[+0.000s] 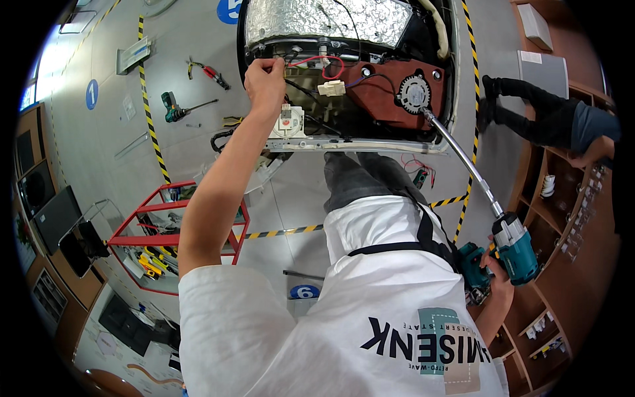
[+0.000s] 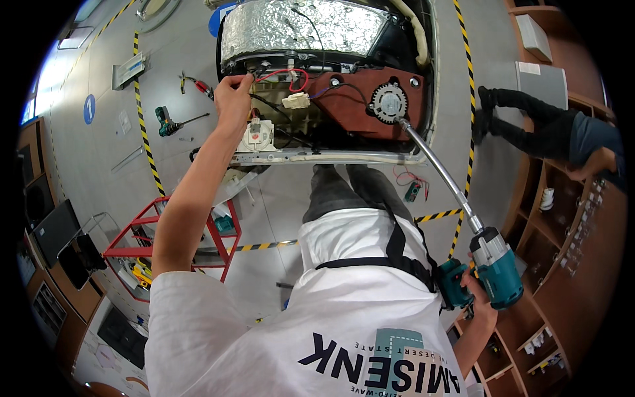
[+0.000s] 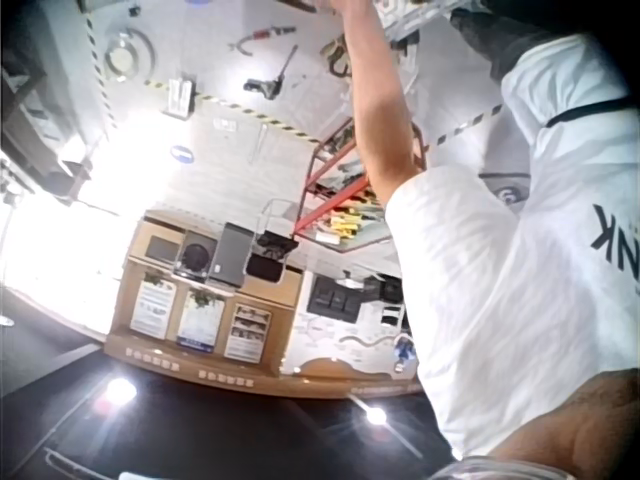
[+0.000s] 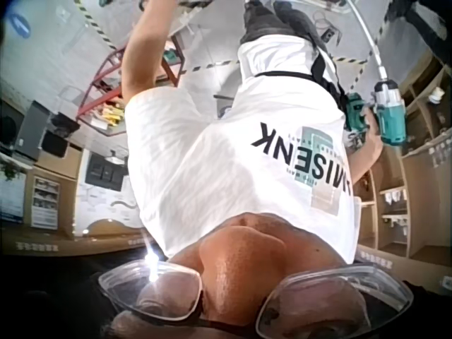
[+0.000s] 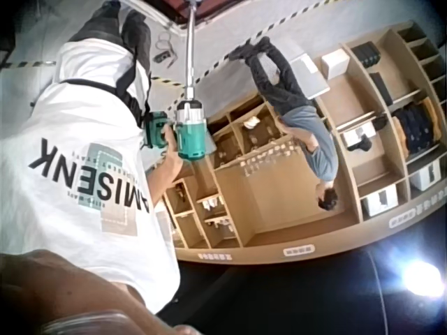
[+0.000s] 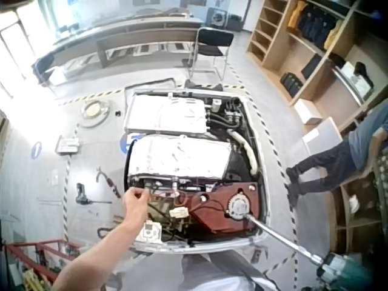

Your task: The person handles wires inside an open washing machine, picks up a metal bracket from the floor, and aligns it onto the top of the machine's internal frame.

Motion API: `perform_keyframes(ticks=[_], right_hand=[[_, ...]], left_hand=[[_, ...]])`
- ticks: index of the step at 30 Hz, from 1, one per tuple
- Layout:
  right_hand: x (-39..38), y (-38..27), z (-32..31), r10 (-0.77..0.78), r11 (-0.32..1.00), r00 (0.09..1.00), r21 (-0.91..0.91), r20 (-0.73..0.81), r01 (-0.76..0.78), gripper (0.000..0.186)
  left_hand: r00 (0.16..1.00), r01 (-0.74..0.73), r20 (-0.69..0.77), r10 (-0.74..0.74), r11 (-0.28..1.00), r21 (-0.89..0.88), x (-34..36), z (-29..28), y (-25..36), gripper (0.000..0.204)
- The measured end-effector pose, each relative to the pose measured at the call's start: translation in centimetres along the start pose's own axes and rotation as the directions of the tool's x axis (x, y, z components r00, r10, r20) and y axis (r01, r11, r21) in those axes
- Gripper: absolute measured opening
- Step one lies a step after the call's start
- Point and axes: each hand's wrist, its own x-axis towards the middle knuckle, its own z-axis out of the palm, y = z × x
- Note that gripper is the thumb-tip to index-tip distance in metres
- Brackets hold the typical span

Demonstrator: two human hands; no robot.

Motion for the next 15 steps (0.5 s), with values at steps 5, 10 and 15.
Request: perform_keyframes(ticks=[5,10,15], right_hand=[[0.4,-1.4,0.7,0.002,1.000,1.000,-0.020,0.006,-0.002,0.056],[0.3,-1.3,0.6,-0.006,1.000,0.998,-0.005,0.058,0.007,0.054],[0.4,-2.1,1.6,0.001,1.000,1.000,-0.008,-0.001,-0.001,0.053]], left_hand=[[1.000,-0.004,-0.020,0.004,1.000,0.020,0.7,0.6,-1.8,0.026],[1.000,-0.002,-0.018,0.003,0.999,0.050,0.4,0.8,-1.0,0.027],[1.000,-0.012,-0.021,0.014,0.996,0.092,0.1,0.6,-0.5,0.028]])
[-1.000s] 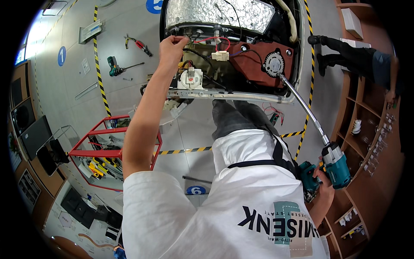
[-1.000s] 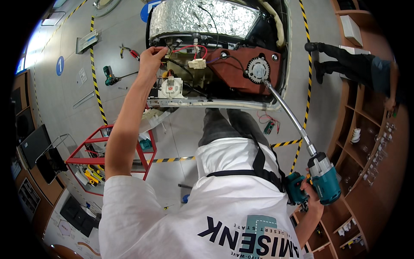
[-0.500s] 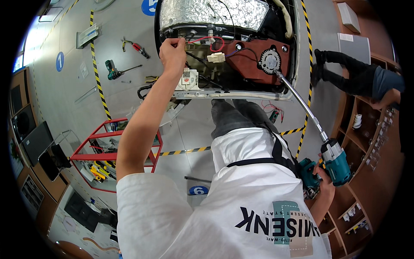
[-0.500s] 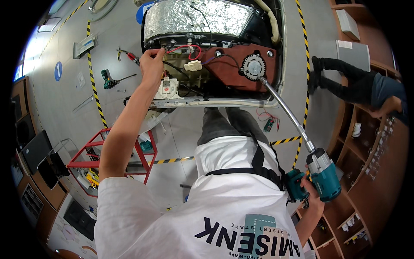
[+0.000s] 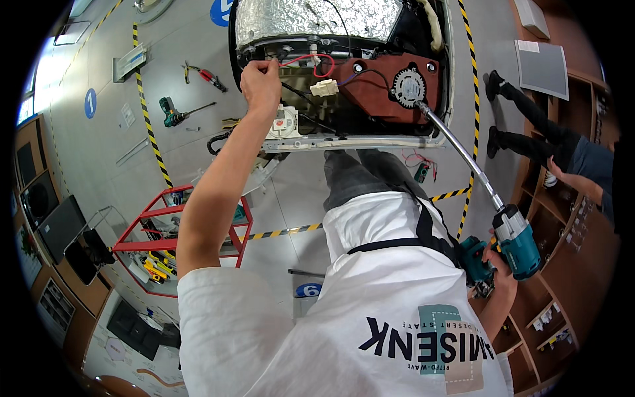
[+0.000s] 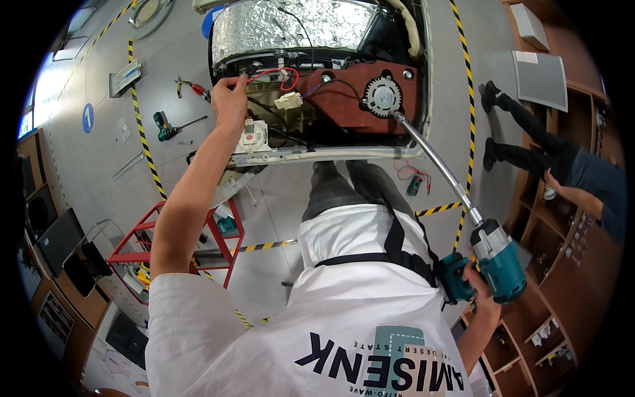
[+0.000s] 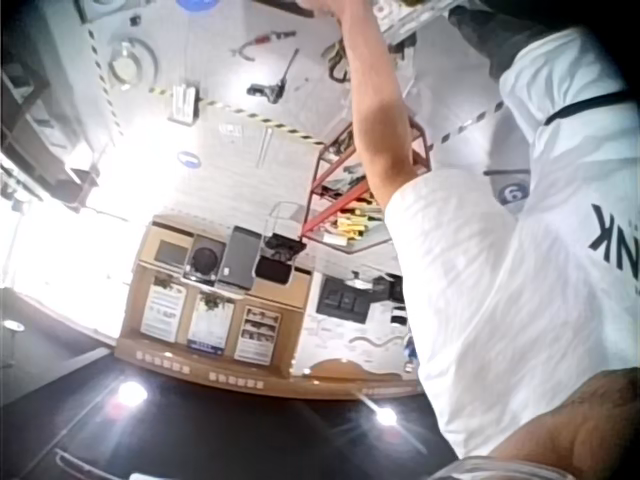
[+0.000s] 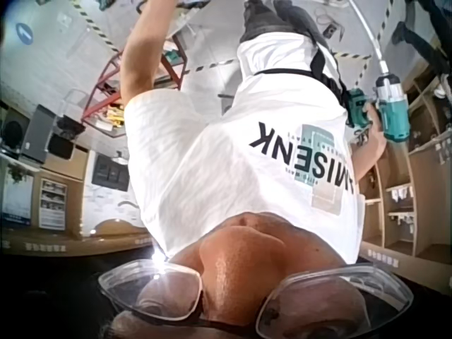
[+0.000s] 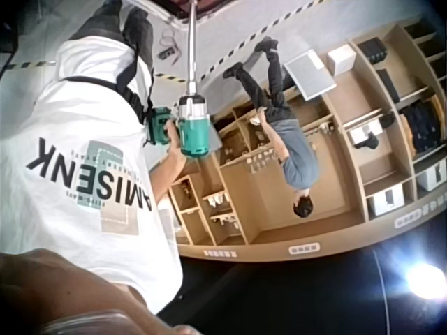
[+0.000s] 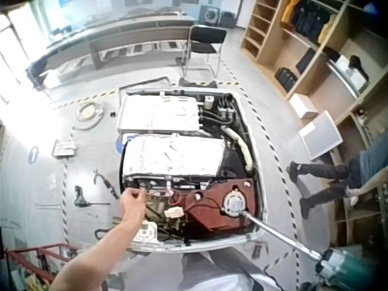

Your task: The person handles wires inside an open washing machine, picks up a metal bracket from the floor, and aligns it onto the top of the machine's internal frame.

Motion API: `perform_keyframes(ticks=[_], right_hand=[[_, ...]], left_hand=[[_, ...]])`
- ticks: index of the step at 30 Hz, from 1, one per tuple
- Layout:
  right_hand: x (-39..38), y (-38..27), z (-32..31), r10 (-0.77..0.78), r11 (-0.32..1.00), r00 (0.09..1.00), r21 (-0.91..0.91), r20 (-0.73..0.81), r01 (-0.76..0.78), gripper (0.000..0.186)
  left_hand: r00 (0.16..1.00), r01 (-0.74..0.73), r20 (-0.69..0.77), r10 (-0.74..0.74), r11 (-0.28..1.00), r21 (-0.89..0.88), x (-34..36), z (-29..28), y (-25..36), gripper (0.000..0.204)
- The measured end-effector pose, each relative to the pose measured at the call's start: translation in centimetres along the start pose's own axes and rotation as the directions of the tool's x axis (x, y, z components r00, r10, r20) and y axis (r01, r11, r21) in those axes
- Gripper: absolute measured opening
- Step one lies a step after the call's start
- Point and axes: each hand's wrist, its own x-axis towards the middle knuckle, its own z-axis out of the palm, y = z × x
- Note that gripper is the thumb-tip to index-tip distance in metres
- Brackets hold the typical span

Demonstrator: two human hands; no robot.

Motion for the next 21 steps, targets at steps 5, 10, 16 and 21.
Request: perform_keyframes(ticks=[5,10,16,21], right_hand=[[-0.1,-0.1,-0.1,0.006,0.999,1.000,-0.031,-0.020,-0.006,0.052],[0.1,0.8,-0.9,0.008,1.000,1.000,-0.021,-0.020,-0.008,0.051],[0.1,-0.1,-0.3,0.054,0.998,0.998,-0.027,-0.021,-0.054,0.052],[-0.1,0.8,-1.1,0.046,0.999,0.999,-0.018,-0.008,-0.046,0.051]], left_hand=[[1.000,-0.004,-0.020,0.004,0.999,0.032,0.1,0.8,0.1,0.028],[0.998,0.058,-0.029,-0.056,0.996,0.069,0.3,1.3,0.1,0.026],[0.985,0.172,0.020,-0.171,0.973,-0.155,1.4,2.1,-0.8,0.019],[0.897,0.442,0.289,-0.334,0.691,-0.572,3.7,2.5,-2.0,0.010]])
